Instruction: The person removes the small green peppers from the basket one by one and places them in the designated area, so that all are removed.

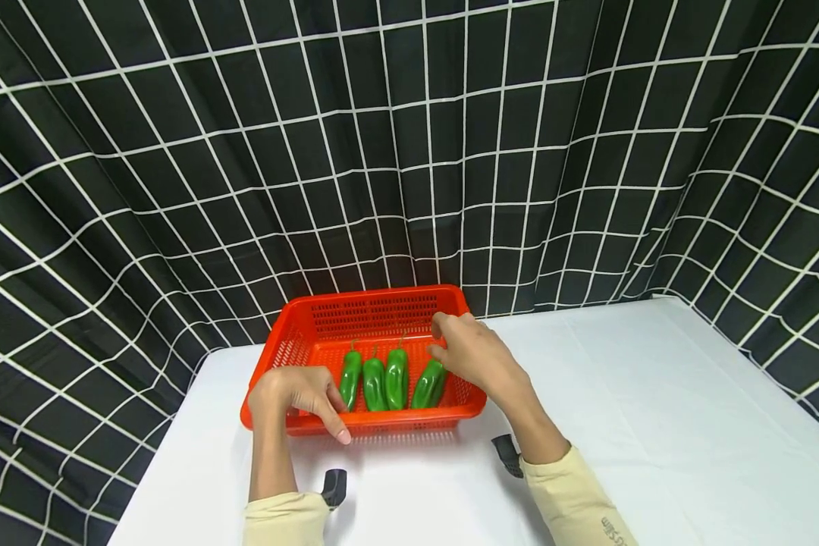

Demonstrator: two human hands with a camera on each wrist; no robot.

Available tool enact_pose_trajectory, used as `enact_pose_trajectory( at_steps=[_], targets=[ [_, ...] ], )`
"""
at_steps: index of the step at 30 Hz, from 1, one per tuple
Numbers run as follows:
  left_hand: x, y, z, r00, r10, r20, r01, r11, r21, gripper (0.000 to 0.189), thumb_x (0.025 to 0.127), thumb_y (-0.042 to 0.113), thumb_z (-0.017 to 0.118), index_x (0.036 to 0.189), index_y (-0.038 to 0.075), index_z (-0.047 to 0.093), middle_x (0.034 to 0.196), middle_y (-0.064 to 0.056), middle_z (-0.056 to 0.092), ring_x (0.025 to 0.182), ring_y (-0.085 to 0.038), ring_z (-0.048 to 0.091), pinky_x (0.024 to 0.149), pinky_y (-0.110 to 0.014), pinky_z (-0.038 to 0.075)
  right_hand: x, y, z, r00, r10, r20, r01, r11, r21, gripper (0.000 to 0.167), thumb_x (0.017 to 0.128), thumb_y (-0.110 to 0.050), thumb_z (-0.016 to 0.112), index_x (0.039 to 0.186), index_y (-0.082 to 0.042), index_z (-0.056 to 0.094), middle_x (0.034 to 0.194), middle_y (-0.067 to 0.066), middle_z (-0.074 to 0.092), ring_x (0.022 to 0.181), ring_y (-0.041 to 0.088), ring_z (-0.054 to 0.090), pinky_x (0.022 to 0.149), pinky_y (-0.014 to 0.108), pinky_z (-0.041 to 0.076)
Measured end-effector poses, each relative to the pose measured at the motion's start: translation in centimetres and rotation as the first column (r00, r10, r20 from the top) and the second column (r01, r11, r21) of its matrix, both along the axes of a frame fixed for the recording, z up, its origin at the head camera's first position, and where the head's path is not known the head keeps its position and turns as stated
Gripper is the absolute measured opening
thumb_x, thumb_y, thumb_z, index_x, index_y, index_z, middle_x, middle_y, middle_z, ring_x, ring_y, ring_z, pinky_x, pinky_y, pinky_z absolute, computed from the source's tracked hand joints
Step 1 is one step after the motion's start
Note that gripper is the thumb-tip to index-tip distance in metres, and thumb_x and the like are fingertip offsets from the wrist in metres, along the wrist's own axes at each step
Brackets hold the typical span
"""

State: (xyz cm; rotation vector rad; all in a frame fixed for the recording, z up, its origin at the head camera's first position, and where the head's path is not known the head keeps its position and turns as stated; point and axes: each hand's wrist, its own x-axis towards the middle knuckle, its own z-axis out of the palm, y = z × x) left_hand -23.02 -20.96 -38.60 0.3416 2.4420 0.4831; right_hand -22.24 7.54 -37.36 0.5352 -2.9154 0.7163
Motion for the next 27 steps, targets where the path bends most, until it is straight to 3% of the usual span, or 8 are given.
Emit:
enact_pose_trajectory(
  at_steps=[7, 12, 17, 23, 27],
  targets=[
    [0.0, -0.1, -0.1, 1.0, -0.014, -0.005, 0.014, 1.0, -0.012, 0.048, 0.066, 0.042, 0.096, 0.109, 0.024, 0.084, 0.099, 0.013, 0.077, 0.091, -0.012, 0.056, 0.072, -0.03, 0.045, 0.3, -2.4, -1.3, 0.993, 0.035, 0.114, -0.04, 0.999, 0.035, 0.026, 0.091, -0.012, 0.08, 0.115, -0.005, 0.07, 0.094, 0.008, 0.072, 0.068, 0.018, 0.06, 0.061, 0.029, 0.048],
    [-0.1, -0.1, -0.2, 1.0, -0.026, -0.007, 0.026, 1.0, -0.007, 0.048, 0.066, 0.043, 0.096, 0.108, 0.023, 0.084, 0.095, 0.013, 0.077, 0.091, -0.01, 0.056, 0.072, -0.028, 0.043, 0.4, -3.4, -2.5, 0.975, 0.072, 0.21, -0.095, 0.99, 0.103, 0.031, 0.088, -0.009, 0.082, 0.117, -0.006, 0.071, 0.1, 0.008, 0.07, 0.08, 0.021, 0.061, 0.074, 0.036, 0.053],
    [-0.1, 0.0, -0.2, 1.0, -0.019, -0.007, 0.019, 1.0, -0.006, 0.047, 0.066, 0.042, 0.096, 0.107, 0.023, 0.084, 0.095, 0.013, 0.077, 0.092, -0.01, 0.056, 0.073, -0.028, 0.044, 0.4, -3.8, -3.1, 0.961, 0.074, 0.266, -0.121, 0.979, 0.166, 0.026, 0.086, -0.01, 0.084, 0.11, -0.006, 0.074, 0.093, 0.005, 0.068, 0.089, 0.021, 0.061, 0.085, 0.041, 0.055],
    [-0.2, 0.1, -0.1, 1.0, -0.03, 0.001, 0.03, 1.0, 0.001, 0.048, 0.066, 0.042, 0.096, 0.108, 0.021, 0.084, 0.095, 0.013, 0.076, 0.091, -0.01, 0.054, 0.071, -0.027, 0.041, 0.0, -3.6, -3.6, 0.933, 0.07, 0.353, -0.143, 0.973, 0.183, 0.023, 0.089, -0.015, 0.081, 0.111, -0.009, 0.076, 0.1, 0.003, 0.07, 0.101, 0.022, 0.063, 0.097, 0.046, 0.055],
    [-0.3, 0.1, -0.1, 1.0, -0.03, 0.005, 0.03, 1.0, 0.0, 0.051, 0.066, 0.042, 0.096, 0.111, 0.02, 0.084, 0.1, 0.011, 0.077, 0.093, -0.011, 0.055, 0.073, -0.027, 0.043, -0.3, -3.5, -4.0, 0.916, 0.091, 0.391, -0.166, 0.972, 0.164, 0.025, 0.091, -0.015, 0.078, 0.116, -0.013, 0.078, 0.104, 0.001, 0.074, 0.107, 0.022, 0.059, 0.097, 0.046, 0.053]
  ],
)
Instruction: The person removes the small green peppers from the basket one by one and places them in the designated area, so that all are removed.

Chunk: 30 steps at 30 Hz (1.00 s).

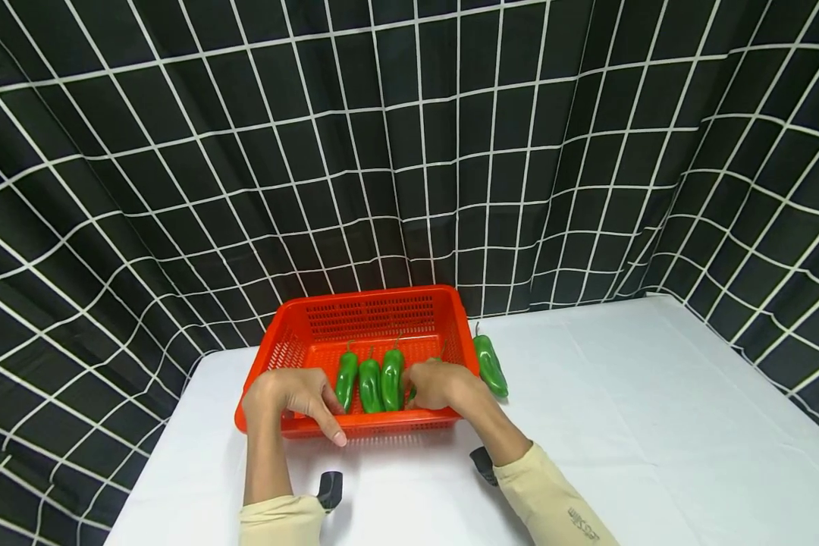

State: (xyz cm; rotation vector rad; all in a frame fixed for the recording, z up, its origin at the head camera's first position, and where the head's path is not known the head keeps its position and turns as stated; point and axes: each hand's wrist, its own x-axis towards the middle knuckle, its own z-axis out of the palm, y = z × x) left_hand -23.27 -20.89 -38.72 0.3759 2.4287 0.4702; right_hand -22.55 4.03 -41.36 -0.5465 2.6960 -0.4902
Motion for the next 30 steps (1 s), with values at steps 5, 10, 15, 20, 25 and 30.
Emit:
enact_pose_trajectory(
  at_steps=[5, 10, 15, 20, 25, 30],
  targets=[
    [0.0, -0.1, 0.0, 1.0, 0.007, 0.007, -0.007, 1.0, -0.004, 0.051, 0.066, 0.042, 0.096, 0.111, 0.021, 0.084, 0.108, 0.009, 0.078, 0.097, -0.011, 0.056, 0.075, -0.027, 0.044, -0.3, 0.0, -0.3, 0.999, 0.025, 0.02, -0.025, 1.0, -0.009, 0.024, 0.09, -0.012, 0.076, 0.113, -0.016, 0.08, 0.1, -0.002, 0.075, 0.102, 0.02, 0.056, 0.092, 0.042, 0.051],
    [0.0, -0.2, -0.1, 1.0, 0.01, 0.01, -0.011, 1.0, 0.003, 0.05, 0.066, 0.042, 0.096, 0.11, 0.022, 0.084, 0.111, 0.009, 0.078, 0.099, -0.011, 0.058, 0.077, -0.027, 0.046, -0.3, -0.1, -0.4, 0.999, 0.039, 0.008, -0.039, 0.999, -0.015, 0.016, 0.09, -0.012, 0.077, 0.106, -0.012, 0.08, 0.092, -0.001, 0.074, 0.092, 0.017, 0.056, 0.09, 0.04, 0.053],
    [0.0, -0.1, 0.0, 1.0, 0.014, 0.009, -0.014, 1.0, 0.003, 0.051, 0.066, 0.041, 0.096, 0.111, 0.022, 0.083, 0.111, 0.008, 0.078, 0.098, -0.011, 0.058, 0.079, -0.029, 0.048, -0.3, -0.1, -0.4, 1.0, -0.011, -0.005, 0.011, 0.999, -0.03, 0.014, 0.089, -0.015, 0.08, 0.098, -0.008, 0.072, 0.083, 0.001, 0.066, 0.087, 0.018, 0.056, 0.081, 0.038, 0.051],
    [0.1, -0.1, 0.0, 1.0, 0.02, 0.008, -0.02, 1.0, 0.008, 0.052, 0.067, 0.04, 0.096, 0.113, 0.022, 0.083, 0.11, 0.008, 0.078, 0.096, -0.012, 0.057, 0.08, -0.033, 0.05, -0.4, -0.4, -0.6, 0.991, -0.105, -0.077, 0.101, 0.994, -0.049, 0.02, 0.087, -0.013, 0.083, 0.1, -0.005, 0.07, 0.082, 0.005, 0.061, 0.083, 0.022, 0.056, 0.078, 0.04, 0.052],
    [0.2, -0.1, 0.0, 1.0, 0.03, 0.007, -0.03, 1.0, 0.007, 0.053, 0.067, 0.04, 0.096, 0.114, 0.021, 0.082, 0.114, 0.008, 0.078, 0.099, -0.012, 0.059, 0.085, -0.037, 0.053, -0.2, -0.7, -0.9, 0.972, -0.184, -0.144, 0.183, 0.983, -0.021, 0.025, 0.079, 0.005, 0.077, 0.069, -0.01, 0.06, 0.07, 0.004, 0.051, 0.065, 0.02, 0.048, 0.061, 0.034, 0.044],
    [0.2, -0.2, 0.0, 0.999, 0.044, 0.006, -0.044, 0.999, 0.004, 0.053, 0.066, 0.041, 0.097, 0.114, 0.023, 0.082, 0.113, 0.008, 0.077, 0.098, -0.014, 0.059, 0.086, -0.04, 0.053, -0.1, -1.1, -1.1, 0.969, -0.193, -0.151, 0.199, 0.98, 0.024, 0.022, 0.075, 0.008, 0.076, 0.076, -0.01, 0.064, 0.076, 0.005, 0.061, 0.071, 0.022, 0.055, 0.066, 0.038, 0.049]
  ],
)
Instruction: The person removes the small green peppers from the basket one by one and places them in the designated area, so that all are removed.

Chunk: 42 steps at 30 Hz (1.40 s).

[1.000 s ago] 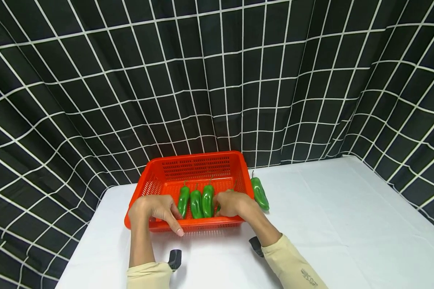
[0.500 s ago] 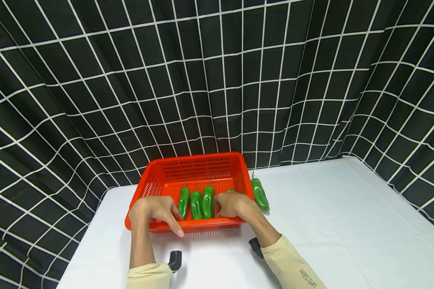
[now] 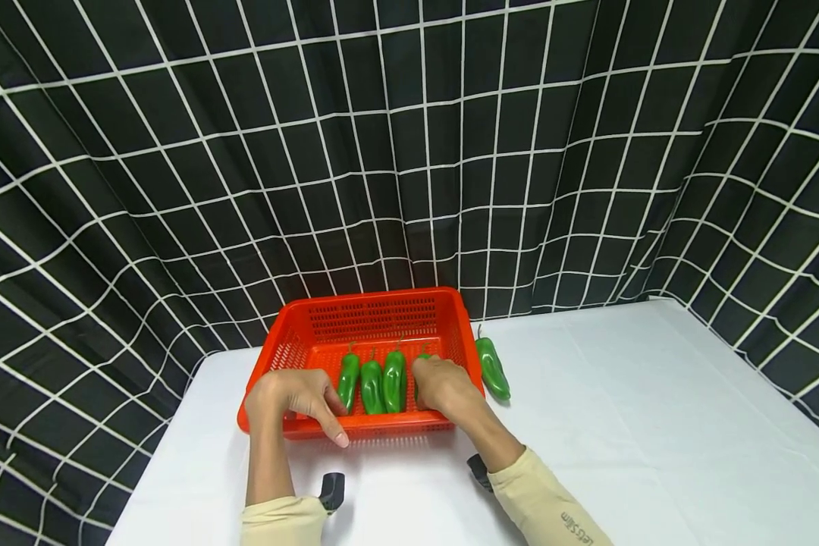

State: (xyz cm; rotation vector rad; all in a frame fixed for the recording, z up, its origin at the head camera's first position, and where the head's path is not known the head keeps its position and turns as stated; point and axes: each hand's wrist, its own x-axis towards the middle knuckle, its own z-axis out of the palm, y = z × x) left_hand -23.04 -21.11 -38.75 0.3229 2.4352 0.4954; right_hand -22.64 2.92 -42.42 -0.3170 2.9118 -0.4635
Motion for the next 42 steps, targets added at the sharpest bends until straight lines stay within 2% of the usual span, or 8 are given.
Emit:
enact_pose_trajectory(
  at_steps=[2, 6, 8, 12, 17, 26, 36, 42],
  targets=[
    [0.0, 0.0, 0.0, 1.0, -0.004, 0.0, 0.004, 1.0, -0.003, 0.054, 0.066, 0.041, 0.097, 0.115, 0.023, 0.082, 0.114, 0.009, 0.077, 0.099, -0.013, 0.059, 0.086, -0.039, 0.053, 0.0, -0.1, -0.1, 1.0, 0.003, -0.004, -0.003, 1.0, 0.003, 0.027, 0.077, 0.005, 0.08, 0.099, -0.008, 0.072, 0.089, 0.009, 0.069, 0.083, 0.025, 0.065, 0.075, 0.043, 0.055],
    [0.0, 0.0, 0.0, 1.0, -0.011, 0.002, 0.011, 1.0, -0.004, 0.054, 0.067, 0.041, 0.096, 0.116, 0.021, 0.082, 0.116, 0.009, 0.077, 0.101, -0.012, 0.059, 0.087, -0.038, 0.053, -0.1, -0.2, -0.3, 1.0, 0.02, -0.012, -0.02, 1.0, 0.0, 0.064, 0.079, -0.002, 0.086, 0.137, -0.016, 0.064, 0.111, 0.012, 0.074, 0.105, 0.03, 0.07, 0.087, 0.048, 0.058],
    [0.0, 0.0, 0.0, 1.0, -0.013, 0.003, 0.013, 1.0, -0.002, 0.054, 0.067, 0.041, 0.096, 0.116, 0.021, 0.082, 0.116, 0.008, 0.077, 0.102, -0.012, 0.059, 0.085, -0.036, 0.052, -0.1, -0.1, -0.4, 1.0, 0.025, -0.014, -0.025, 1.0, -0.006, 0.057, 0.08, 0.0, 0.084, 0.132, -0.016, 0.067, 0.106, 0.01, 0.072, 0.1, 0.029, 0.069, 0.085, 0.047, 0.058],
    [0.0, 0.0, 0.0, 1.0, -0.018, 0.001, 0.018, 1.0, -0.003, 0.054, 0.067, 0.041, 0.096, 0.115, 0.021, 0.082, 0.117, 0.007, 0.078, 0.102, -0.011, 0.059, 0.084, -0.033, 0.051, 0.0, 0.0, -0.5, 0.999, 0.019, -0.032, -0.02, 1.0, -0.024, 0.031, 0.082, 0.008, 0.073, 0.106, -0.012, 0.074, 0.089, 0.007, 0.068, 0.085, 0.025, 0.065, 0.077, 0.045, 0.056],
    [0.0, 0.1, 0.0, 1.0, -0.019, 0.002, 0.019, 1.0, 0.0, 0.053, 0.067, 0.04, 0.096, 0.114, 0.021, 0.082, 0.116, 0.007, 0.078, 0.102, -0.01, 0.06, 0.084, -0.03, 0.05, 0.0, 0.1, -0.5, 0.997, 0.024, -0.076, -0.028, 0.999, -0.045, 0.024, 0.08, 0.01, 0.07, 0.093, -0.011, 0.072, 0.082, 0.006, 0.066, 0.078, 0.024, 0.062, 0.072, 0.044, 0.054],
    [-0.1, 0.1, 0.0, 1.0, -0.03, -0.004, 0.03, 1.0, 0.003, 0.05, 0.067, 0.039, 0.096, 0.112, 0.021, 0.083, 0.111, 0.008, 0.079, 0.099, -0.01, 0.059, 0.082, -0.031, 0.05, 0.0, 0.5, 0.5, 0.994, 0.018, -0.104, -0.024, 0.998, -0.063, 0.036, 0.078, 0.0, 0.079, 0.111, -0.014, 0.074, 0.093, 0.007, 0.071, 0.082, 0.027, 0.063, 0.076, 0.046, 0.053],
    [-0.1, 0.1, 0.0, 0.999, -0.034, -0.007, 0.034, 0.999, 0.009, 0.048, 0.067, 0.039, 0.096, 0.109, 0.019, 0.084, 0.106, 0.008, 0.079, 0.094, -0.01, 0.057, 0.074, -0.026, 0.045, 0.9, 1.0, 2.9, 0.993, 0.012, -0.121, -0.027, 0.991, -0.128, 0.049, 0.08, -0.002, 0.082, 0.128, -0.012, 0.072, 0.089, 0.006, 0.066, 0.073, 0.023, 0.055, 0.059, 0.033, 0.04],
    [0.0, 0.2, 0.1, 0.999, -0.032, -0.008, 0.032, 0.999, 0.011, 0.048, 0.067, 0.038, 0.096, 0.11, 0.019, 0.084, 0.104, 0.008, 0.079, 0.094, -0.01, 0.057, 0.075, -0.026, 0.045, 1.6, 2.1, 4.6, 0.993, 0.02, -0.113, -0.037, 0.988, -0.152, 0.051, 0.083, -0.006, 0.084, 0.131, -0.013, 0.07, 0.077, 0.003, 0.059, 0.065, 0.019, 0.052, 0.054, 0.029, 0.036]
  ],
)
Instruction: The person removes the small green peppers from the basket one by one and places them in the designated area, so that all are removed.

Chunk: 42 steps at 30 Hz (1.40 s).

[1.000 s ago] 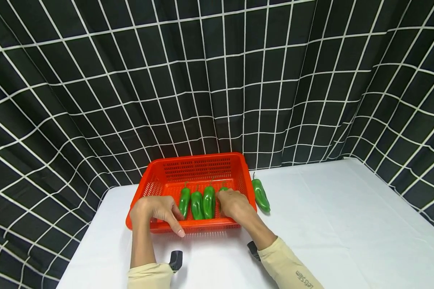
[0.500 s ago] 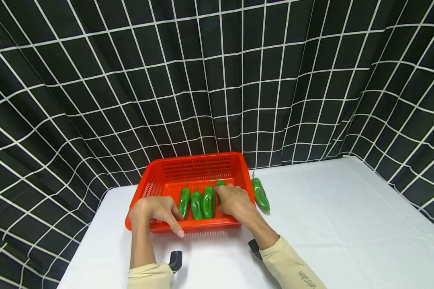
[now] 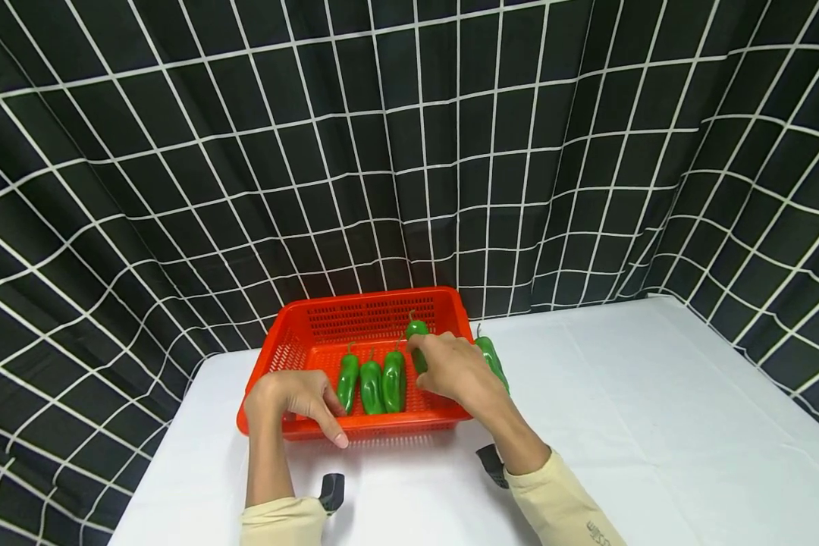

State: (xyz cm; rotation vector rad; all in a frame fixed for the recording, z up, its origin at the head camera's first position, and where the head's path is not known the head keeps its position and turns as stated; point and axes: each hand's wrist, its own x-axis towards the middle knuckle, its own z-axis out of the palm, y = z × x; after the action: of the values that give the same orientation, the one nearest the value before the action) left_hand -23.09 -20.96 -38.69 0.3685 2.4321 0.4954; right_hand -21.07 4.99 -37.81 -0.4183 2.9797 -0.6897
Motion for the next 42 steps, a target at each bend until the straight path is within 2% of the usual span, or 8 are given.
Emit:
enact_pose_trajectory(
  at_steps=[5, 10, 15, 22, 26, 32, 38, 42],
  targets=[
    [0.0, 0.0, -0.1, 1.0, 0.019, 0.007, -0.019, 1.0, -0.005, 0.048, 0.067, 0.038, 0.096, 0.11, 0.022, 0.084, 0.099, 0.012, 0.078, 0.092, -0.012, 0.056, 0.076, -0.031, 0.047, 0.5, 0.9, 1.3, 1.0, 0.0, 0.004, 0.0, 1.0, -0.015, 0.051, 0.084, -0.005, 0.082, 0.132, -0.014, 0.07, 0.069, 0.001, 0.053, 0.058, 0.017, 0.048, 0.052, 0.026, 0.033],
    [-0.1, -0.1, -0.2, 1.0, 0.026, 0.006, -0.026, 1.0, -0.009, 0.045, 0.067, 0.039, 0.096, 0.108, 0.024, 0.084, 0.095, 0.012, 0.075, 0.092, -0.014, 0.056, 0.076, -0.034, 0.048, 0.9, 2.0, 2.3, 1.0, 0.006, -0.028, -0.007, 1.0, -0.02, 0.05, 0.085, -0.004, 0.08, 0.132, -0.014, 0.069, 0.068, 0.001, 0.052, 0.061, 0.017, 0.049, 0.055, 0.026, 0.036],
    [0.0, 0.0, -0.2, 0.999, 0.036, 0.004, -0.036, 0.999, -0.014, 0.043, 0.066, 0.04, 0.096, 0.104, 0.025, 0.085, 0.088, 0.01, 0.073, 0.086, -0.014, 0.054, 0.069, -0.033, 0.044, 1.3, 3.2, 3.0, 1.0, -0.014, -0.025, 0.013, 0.999, -0.037, 0.056, 0.086, -0.004, 0.078, 0.139, -0.018, 0.065, 0.064, 0.0, 0.05, 0.058, 0.016, 0.047, 0.055, 0.027, 0.037],
    [0.0, 0.1, -0.2, 0.999, 0.054, 0.003, -0.054, 0.998, -0.019, 0.042, 0.066, 0.041, 0.096, 0.104, 0.025, 0.085, 0.082, 0.009, 0.07, 0.081, -0.014, 0.05, 0.062, -0.031, 0.037, 1.6, 4.5, 3.7, 0.998, -0.032, -0.05, 0.028, 0.997, -0.068, 0.065, 0.084, -0.003, 0.075, 0.145, -0.021, 0.06, 0.092, 0.009, 0.069, 0.071, 0.021, 0.057, 0.056, 0.029, 0.042],
    [0.1, 0.0, -0.2, 0.999, 0.051, 0.005, -0.05, 0.999, -0.016, 0.043, 0.066, 0.04, 0.096, 0.104, 0.024, 0.085, 0.087, 0.009, 0.072, 0.084, -0.014, 0.052, 0.065, -0.031, 0.041, 1.7, 5.1, 4.0, 0.998, -0.034, -0.045, 0.031, 0.997, -0.064, 0.069, 0.084, -0.003, 0.074, 0.148, -0.021, 0.057, 0.088, 0.01, 0.068, 0.068, 0.022, 0.058, 0.054, 0.029, 0.043],
    [0.2, -0.1, -0.1, 0.999, 0.043, 0.002, -0.043, 0.999, -0.023, 0.044, 0.066, 0.041, 0.096, 0.106, 0.025, 0.084, 0.095, 0.011, 0.074, 0.09, -0.015, 0.056, 0.073, -0.034, 0.048, 1.3, 6.5, 4.2, 0.998, -0.06, -0.025, 0.058, 0.997, -0.047, 0.069, 0.085, -0.002, 0.074, 0.15, -0.017, 0.053, 0.101, 0.012, 0.071, 0.084, 0.024, 0.063, 0.062, 0.031, 0.047],
    [0.1, -0.1, -0.1, 1.0, 0.028, -0.007, -0.028, 0.999, -0.027, 0.046, 0.066, 0.042, 0.096, 0.107, 0.027, 0.084, 0.095, 0.012, 0.074, 0.086, -0.014, 0.053, 0.069, -0.032, 0.044, 0.5, 7.8, 3.9, 0.993, -0.113, 0.02, 0.113, 0.993, -0.016, 0.071, 0.086, -0.005, 0.075, 0.152, -0.015, 0.05, 0.108, 0.015, 0.071, 0.096, 0.029, 0.064, 0.072, 0.039, 0.052],
    [0.1, 0.0, -0.1, 1.0, 0.032, -0.001, -0.032, 0.999, -0.02, 0.045, 0.066, 0.041, 0.096, 0.106, 0.027, 0.084, 0.095, 0.012, 0.074, 0.085, -0.015, 0.052, 0.067, -0.032, 0.043, -0.5, 8.9, 3.2, 0.985, -0.154, 0.084, 0.157, 0.987, -0.026, 0.072, 0.086, -0.005, 0.075, 0.152, -0.013, 0.048, 0.111, 0.019, 0.069, 0.095, 0.031, 0.064, 0.071, 0.039, 0.052]
  ],
)
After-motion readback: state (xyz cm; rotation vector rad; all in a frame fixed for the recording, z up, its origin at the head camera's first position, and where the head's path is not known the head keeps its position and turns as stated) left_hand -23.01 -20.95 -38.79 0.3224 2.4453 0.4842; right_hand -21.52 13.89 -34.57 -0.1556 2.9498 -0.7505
